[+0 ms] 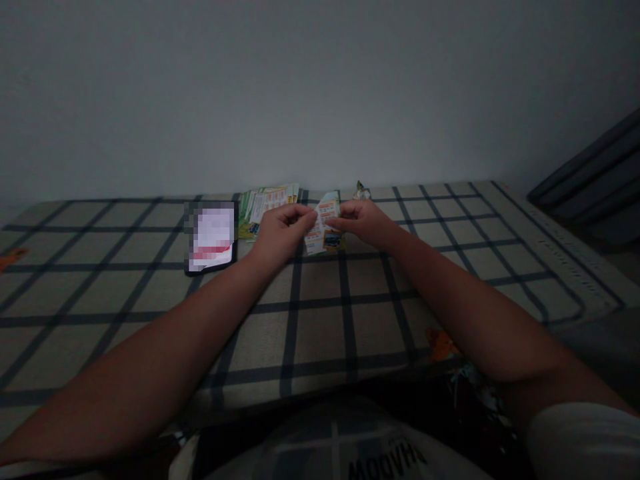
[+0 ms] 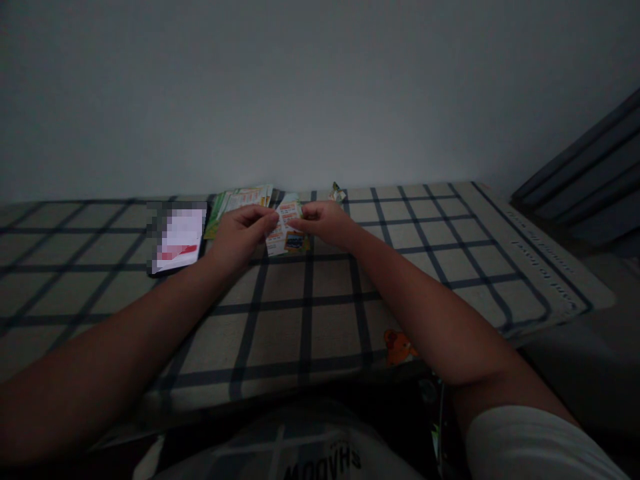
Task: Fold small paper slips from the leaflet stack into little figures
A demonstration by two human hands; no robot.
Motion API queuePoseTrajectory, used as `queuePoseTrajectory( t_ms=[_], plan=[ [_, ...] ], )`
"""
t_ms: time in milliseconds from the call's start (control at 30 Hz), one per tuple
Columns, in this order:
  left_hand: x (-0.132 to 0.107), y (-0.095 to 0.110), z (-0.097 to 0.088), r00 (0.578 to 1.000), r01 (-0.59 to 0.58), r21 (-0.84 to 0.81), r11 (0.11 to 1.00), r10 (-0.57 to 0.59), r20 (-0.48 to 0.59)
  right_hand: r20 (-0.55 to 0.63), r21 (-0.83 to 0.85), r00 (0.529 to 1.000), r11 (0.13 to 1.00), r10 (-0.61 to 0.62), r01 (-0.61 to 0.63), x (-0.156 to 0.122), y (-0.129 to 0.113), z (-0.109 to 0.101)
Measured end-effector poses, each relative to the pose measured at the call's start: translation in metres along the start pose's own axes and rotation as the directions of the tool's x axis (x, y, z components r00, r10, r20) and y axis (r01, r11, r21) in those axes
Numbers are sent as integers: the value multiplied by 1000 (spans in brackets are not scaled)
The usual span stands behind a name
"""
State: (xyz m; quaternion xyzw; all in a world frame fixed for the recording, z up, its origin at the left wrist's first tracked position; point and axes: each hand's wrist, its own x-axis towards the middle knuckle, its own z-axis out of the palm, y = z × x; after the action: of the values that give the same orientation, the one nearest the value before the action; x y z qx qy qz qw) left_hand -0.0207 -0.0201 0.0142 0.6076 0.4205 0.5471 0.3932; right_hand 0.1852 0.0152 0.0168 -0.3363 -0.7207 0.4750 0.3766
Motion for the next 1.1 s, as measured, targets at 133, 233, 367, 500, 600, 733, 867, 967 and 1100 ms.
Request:
queuePoseTrajectory(
  t_ms=[133,233,367,500,600,733,867,967,1100],
  plan=[
    [0,-2,0,1000,-28,3,1000,28,4,1,-7,1000,1000,-7,7,-1,-2,2],
    [2,-4,-1,1000,-12,-16,1000,12,8,-9,-58,1000,998,-13,12,-2,-3,3],
    [4,-3,0,998,62,-67,996,-61,6,26,-121,1000,993,-6,9,-1,-3,3],
    [5,0,1,997,78,-104,991,-78,9,63,-169,998,986,12,-1,-1,0,1],
    [5,-1,1,997,74,-114,991,-74,9,65,-173,998,985,-1,13,-1,1,1],
    [5,-5,0,994,110,-109,988,-109,19,50,-193,999,981,-19,28,-1,0,1],
    [5,-5,0,984,179,-104,978,-175,45,28,-201,999,979,-23,28,-1,-2,2],
    [5,-5,0,983,179,-68,982,-176,51,30,-192,999,981,-24,29,-1,-1,2],
    [4,-8,-1,993,109,-65,992,-107,40,58,-193,998,980,-26,37,0,0,1]
  ],
)
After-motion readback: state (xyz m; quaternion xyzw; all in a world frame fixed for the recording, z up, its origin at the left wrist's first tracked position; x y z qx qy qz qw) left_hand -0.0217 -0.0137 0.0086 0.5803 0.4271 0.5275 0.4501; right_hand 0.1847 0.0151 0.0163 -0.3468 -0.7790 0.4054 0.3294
